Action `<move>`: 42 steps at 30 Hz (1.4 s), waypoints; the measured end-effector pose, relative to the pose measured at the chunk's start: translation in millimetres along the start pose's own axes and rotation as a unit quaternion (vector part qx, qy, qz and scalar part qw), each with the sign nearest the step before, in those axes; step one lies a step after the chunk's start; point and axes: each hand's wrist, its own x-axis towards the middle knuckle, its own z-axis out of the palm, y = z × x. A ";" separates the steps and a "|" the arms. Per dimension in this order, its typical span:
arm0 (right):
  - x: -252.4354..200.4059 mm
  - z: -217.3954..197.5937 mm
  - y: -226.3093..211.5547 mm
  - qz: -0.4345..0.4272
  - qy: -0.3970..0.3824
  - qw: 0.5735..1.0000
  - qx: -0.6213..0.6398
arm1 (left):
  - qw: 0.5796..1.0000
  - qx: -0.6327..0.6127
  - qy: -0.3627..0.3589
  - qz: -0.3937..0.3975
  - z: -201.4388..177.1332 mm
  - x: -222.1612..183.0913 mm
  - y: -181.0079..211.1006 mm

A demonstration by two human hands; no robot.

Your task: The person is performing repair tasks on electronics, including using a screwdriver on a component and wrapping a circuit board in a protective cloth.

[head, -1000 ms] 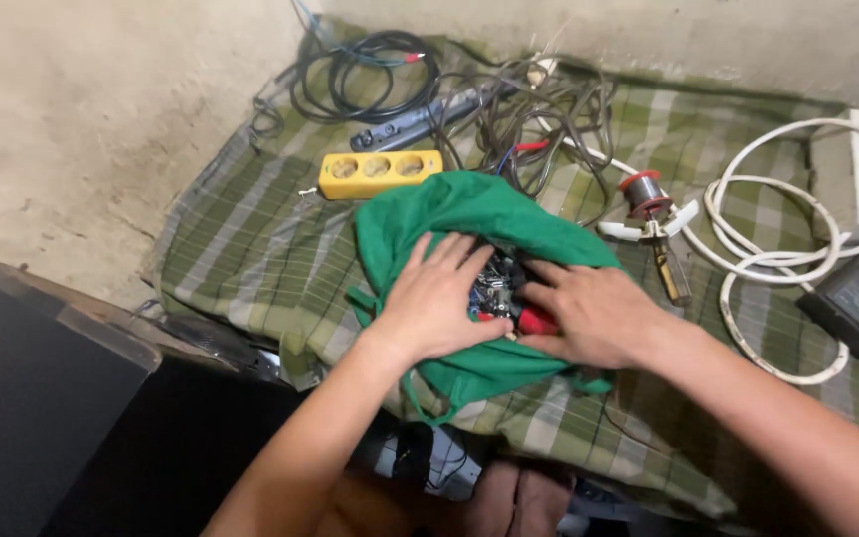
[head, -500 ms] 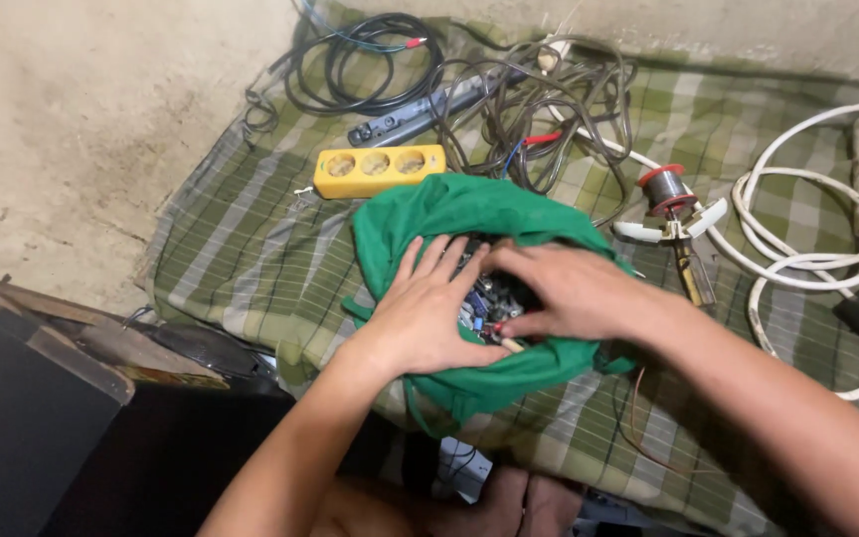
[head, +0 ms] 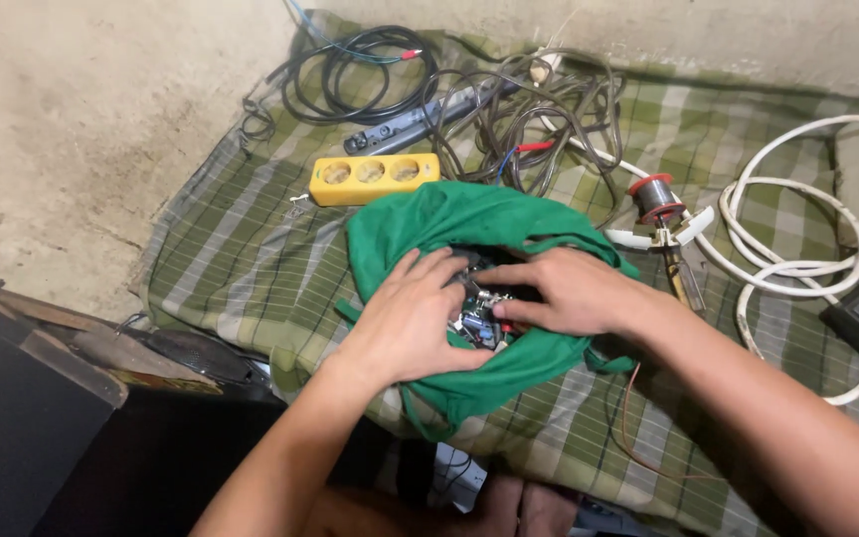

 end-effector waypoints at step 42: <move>-3.2 7.7 -6.1 -0.108 0.015 0.994 -0.028 | 0.999 0.019 0.018 0.041 7.3 -6.8 -8.4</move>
